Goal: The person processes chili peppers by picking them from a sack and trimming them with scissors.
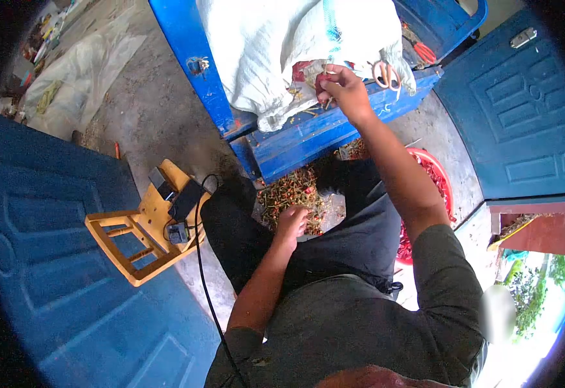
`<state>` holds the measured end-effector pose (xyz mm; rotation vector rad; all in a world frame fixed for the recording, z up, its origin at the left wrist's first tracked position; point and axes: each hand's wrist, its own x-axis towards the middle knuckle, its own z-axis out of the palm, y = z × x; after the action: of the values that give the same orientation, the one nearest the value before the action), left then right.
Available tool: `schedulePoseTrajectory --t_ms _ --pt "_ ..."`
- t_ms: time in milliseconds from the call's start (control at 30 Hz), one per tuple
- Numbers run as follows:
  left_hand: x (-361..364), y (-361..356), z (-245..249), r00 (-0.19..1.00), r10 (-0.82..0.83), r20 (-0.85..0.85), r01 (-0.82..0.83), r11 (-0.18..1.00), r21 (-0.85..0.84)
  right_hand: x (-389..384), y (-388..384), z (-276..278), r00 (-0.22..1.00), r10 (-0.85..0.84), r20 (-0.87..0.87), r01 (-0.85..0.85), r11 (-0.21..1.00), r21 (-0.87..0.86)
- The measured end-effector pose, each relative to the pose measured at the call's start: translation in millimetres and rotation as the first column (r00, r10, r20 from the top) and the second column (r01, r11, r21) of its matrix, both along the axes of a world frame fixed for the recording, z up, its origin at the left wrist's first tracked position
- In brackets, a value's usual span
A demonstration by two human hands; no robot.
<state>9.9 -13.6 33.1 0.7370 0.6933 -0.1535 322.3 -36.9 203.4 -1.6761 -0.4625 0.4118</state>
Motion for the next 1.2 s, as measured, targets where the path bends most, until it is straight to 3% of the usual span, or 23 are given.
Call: schedulePoseTrajectory --t_ms 67,133,300,433,467,500,533,567,600,667,767,933,1000,1033,1133,1200 --pt "-1 -1 1 1.000 -0.005 0.000 0.005 1.000 0.005 -6 -9 -1 1.000 0.014 -0.002 -0.014 1.000 0.009" --pt "-2 -1 1 1.000 0.003 -0.017 -0.003 1.000 0.001 -18 -17 2 0.992 0.058 -0.112 -0.043 0.991 0.130" --pt "-4 -1 -5 1.000 -0.014 0.001 0.014 1.000 0.011 -66 -48 10 0.979 0.053 -0.196 -0.029 0.992 0.124" --pt "0 -1 -5 0.998 0.005 -0.056 -0.002 0.998 0.062 -122 -90 -43 0.936 0.195 -0.293 -0.204 0.979 -0.001" --pt "0 0 -3 0.998 0.007 -0.056 -0.003 0.998 0.066 -128 -104 -113 0.925 0.281 -0.256 -0.283 0.959 0.029" --pt "-1 2 -1 0.998 -0.012 -0.055 0.015 0.998 0.064 -146 -113 -125 0.892 0.312 -0.327 -0.327 0.945 0.011" --pt "-2 2 0 0.998 -0.032 -0.056 0.036 0.997 0.062 -164 -119 -103 0.883 0.266 -0.388 -0.357 0.916 -0.184" --pt "-2 1 0 0.998 -0.036 -0.058 0.040 0.997 0.066 -176 -122 -97 0.814 0.210 -0.542 -0.382 0.896 -0.227" --pt "-2 0 0 0.999 -0.023 -0.027 0.025 0.996 0.088 -184 -127 -102 0.814 0.209 -0.541 -0.379 0.898 -0.223" --pt "-2 -4 -3 1.000 -0.012 0.004 0.012 0.994 0.113 -196 -134 -115 0.685 0.332 -0.648 -0.471 0.881 -0.047" --pt "0 -9 -10 0.998 0.069 0.001 -0.069 0.991 0.114 -213 -138 -122 0.628 0.355 -0.693 -0.420 0.904 0.082" --pt "-4 -2 -3 0.990 0.088 -0.106 -0.076 0.991 0.110 -222 -127 -133 0.719 0.370 -0.588 -0.378 0.919 0.117" --pt "-9 2 0 0.988 0.097 -0.119 -0.089 0.994 0.065 -228 -124 -140 0.808 0.477 -0.345 -0.473 0.875 0.102" --pt "-9 3 0 0.987 0.103 -0.124 -0.102 0.995 0.013 -229 -123 -142 0.808 0.480 -0.342 -0.472 0.875 0.111" --pt "-9 -6 0 0.970 0.168 -0.176 -0.167 0.986 0.022 -234 -121 -141 0.832 0.474 -0.287 -0.490 0.871 0.017" --pt "-16 -5 -13 0.974 0.133 -0.183 -0.136 0.991 -0.005 -234 -122 -137 0.853 0.498 -0.158 -0.520 0.839 -0.163"
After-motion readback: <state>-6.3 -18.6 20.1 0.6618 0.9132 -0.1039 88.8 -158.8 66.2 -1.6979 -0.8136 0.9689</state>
